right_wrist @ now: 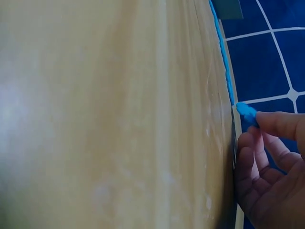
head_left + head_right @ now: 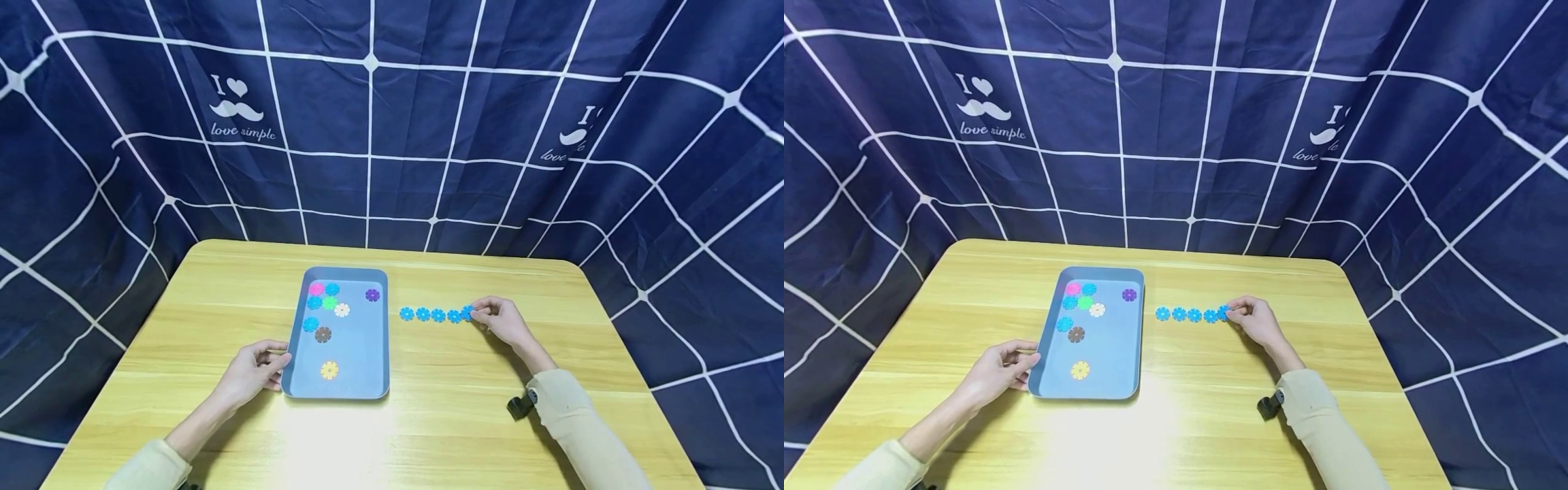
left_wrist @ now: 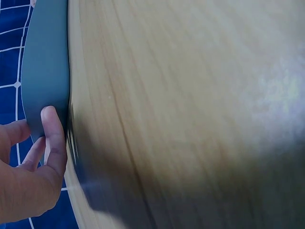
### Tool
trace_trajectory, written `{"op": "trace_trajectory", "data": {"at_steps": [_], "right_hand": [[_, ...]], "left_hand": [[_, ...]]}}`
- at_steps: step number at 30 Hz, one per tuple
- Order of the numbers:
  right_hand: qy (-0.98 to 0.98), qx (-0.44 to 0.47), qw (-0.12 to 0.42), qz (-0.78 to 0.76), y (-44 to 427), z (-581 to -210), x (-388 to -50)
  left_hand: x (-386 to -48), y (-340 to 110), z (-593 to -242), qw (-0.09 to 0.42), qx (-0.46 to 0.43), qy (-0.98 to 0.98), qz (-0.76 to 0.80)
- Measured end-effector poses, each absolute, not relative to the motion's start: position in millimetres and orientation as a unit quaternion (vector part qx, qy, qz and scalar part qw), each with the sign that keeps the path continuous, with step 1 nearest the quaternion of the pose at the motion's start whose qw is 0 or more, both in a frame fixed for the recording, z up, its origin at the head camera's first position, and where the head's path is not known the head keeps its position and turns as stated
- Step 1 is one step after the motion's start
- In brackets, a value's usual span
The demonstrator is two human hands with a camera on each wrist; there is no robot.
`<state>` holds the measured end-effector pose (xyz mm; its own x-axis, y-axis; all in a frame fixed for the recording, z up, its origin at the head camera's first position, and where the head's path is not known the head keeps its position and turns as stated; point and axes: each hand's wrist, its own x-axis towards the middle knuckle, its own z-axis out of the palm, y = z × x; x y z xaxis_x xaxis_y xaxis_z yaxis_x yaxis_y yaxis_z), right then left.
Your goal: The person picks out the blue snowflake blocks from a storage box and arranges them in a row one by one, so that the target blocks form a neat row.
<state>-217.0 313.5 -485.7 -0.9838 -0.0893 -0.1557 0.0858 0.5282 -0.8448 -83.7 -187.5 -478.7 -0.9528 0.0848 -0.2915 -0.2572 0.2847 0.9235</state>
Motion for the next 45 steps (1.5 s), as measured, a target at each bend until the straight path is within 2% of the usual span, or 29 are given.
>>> {"op": "trace_trajectory", "data": {"at_steps": [20, 45], "right_hand": [[0.886, 0.021, 0.128, -0.445, 312.9, -482.0, -216.7], [0.899, 0.007, 0.118, -0.422, 309.7, -475.0, -216.6]], "left_hand": [[-82.2, -186.8, -480.5, 0.145, -0.066, 0.786, 0.597], [-81.7, -185.6, -479.3, 0.143, -0.065, 0.789, 0.593]]}}
